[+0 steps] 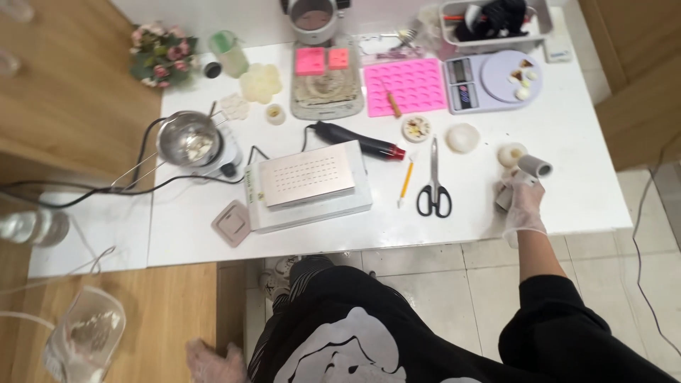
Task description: Melting wax and measuring its temperature using an infrared thermometer at a candle production workbench.
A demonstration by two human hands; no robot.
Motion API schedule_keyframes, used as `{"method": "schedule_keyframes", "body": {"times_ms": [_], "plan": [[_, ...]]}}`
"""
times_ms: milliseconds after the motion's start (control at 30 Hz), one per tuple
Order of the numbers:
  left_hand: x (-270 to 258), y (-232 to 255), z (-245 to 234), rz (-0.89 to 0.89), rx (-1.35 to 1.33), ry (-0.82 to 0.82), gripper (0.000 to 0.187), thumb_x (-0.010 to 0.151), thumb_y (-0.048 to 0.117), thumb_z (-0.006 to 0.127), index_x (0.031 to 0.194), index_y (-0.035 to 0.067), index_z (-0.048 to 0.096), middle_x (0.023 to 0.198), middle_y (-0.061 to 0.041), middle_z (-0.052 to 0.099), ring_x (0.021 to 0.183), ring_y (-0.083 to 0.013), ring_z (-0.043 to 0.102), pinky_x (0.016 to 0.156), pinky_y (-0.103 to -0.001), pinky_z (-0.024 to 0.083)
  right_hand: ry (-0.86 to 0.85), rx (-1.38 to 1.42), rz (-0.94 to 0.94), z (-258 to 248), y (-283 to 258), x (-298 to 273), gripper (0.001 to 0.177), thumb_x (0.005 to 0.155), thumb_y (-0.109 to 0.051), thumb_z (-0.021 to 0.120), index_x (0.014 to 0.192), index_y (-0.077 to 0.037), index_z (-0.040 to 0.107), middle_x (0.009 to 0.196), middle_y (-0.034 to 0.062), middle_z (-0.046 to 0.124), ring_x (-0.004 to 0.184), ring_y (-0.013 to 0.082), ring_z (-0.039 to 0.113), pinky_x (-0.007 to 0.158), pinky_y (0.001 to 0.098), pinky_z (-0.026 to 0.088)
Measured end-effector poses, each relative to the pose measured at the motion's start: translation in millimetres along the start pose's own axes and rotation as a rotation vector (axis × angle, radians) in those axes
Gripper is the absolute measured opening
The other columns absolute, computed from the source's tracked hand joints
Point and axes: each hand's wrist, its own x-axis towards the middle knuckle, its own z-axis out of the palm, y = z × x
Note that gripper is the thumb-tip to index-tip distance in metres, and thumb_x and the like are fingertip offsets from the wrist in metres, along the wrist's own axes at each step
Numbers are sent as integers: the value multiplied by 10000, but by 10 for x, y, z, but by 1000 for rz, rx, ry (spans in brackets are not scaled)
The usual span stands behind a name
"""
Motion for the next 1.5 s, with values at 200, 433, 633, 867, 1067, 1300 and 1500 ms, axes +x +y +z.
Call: {"method": "schedule_keyframes", "body": {"times_ms": [200, 433, 633, 867, 1067, 1300, 1500], "plan": [[84, -121, 324, -62, 99, 43, 943, 701, 155, 828, 1503, -7, 360, 1590, -294, 351, 1499, -444, 311, 1219, -538, 297, -27, -209, 20, 14, -324, -60, 391, 835, 8, 651, 1204, -117, 627, 981, 5, 668, 809, 90, 639, 753, 284, 528], [116, -194, 392, -83, 104, 6, 1012, 712, 166, 822, 1567, -9, 310, 1624, -295, 306, 1534, -432, 263, 1269, -523, 266, -112, -321, 79, -47, -261, 340, 298, 830, 0, 670, 1119, -51, 625, 913, 39, 688, 741, 110, 632, 663, 296, 530], [104, -75, 215, -89, 75, -62, 1002, 736, 175, 801, 1565, -53, 285, 1628, -320, 278, 1535, -445, 249, 1253, -517, 265, -140, -276, 83, -56, -246, 394, 291, 811, 14, 675, 1092, -28, 613, 913, 63, 707, 695, 112, 639, 623, 283, 540], [105, -109, 210, -73, 95, -80, 1022, 707, 207, 807, 1554, -20, 283, 1611, -301, 284, 1508, -446, 258, 1225, -534, 275, -115, -307, 64, -173, -247, 492, 294, 830, 2, 690, 1111, -21, 605, 868, 56, 663, 694, 123, 633, 630, 288, 529], [73, -144, 278, -42, 12, -18, 970, 721, 201, 783, 1546, -14, 320, 1638, -285, 342, 1531, -441, 322, 1280, -543, 303, -78, -231, 8, -163, -436, 275, 259, 855, -18, 657, 1113, -14, 631, 870, 40, 659, 708, 115, 637, 654, 266, 549], [-42, 196, 17, -141, 11, 9, 934, 728, 199, 809, 1529, 20, 365, 1648, -218, 309, 1536, -398, 252, 1204, -620, 225, -440, -311, -93, 978, -1080, -871, 302, 892, -177, 663, 1159, -38, 638, 896, 45, 658, 738, 108, 641, 631, 257, 532], [-115, 137, 24, -43, -66, 99, 890, 755, 223, 770, 1523, -9, 383, 1635, -240, 353, 1527, -410, 291, 1208, -582, 280, -913, -263, -178, 2676, -989, -1360, 317, 817, -106, 673, 1122, -38, 621, 867, 27, 631, 700, 122, 619, 605, 272, 510]]}}
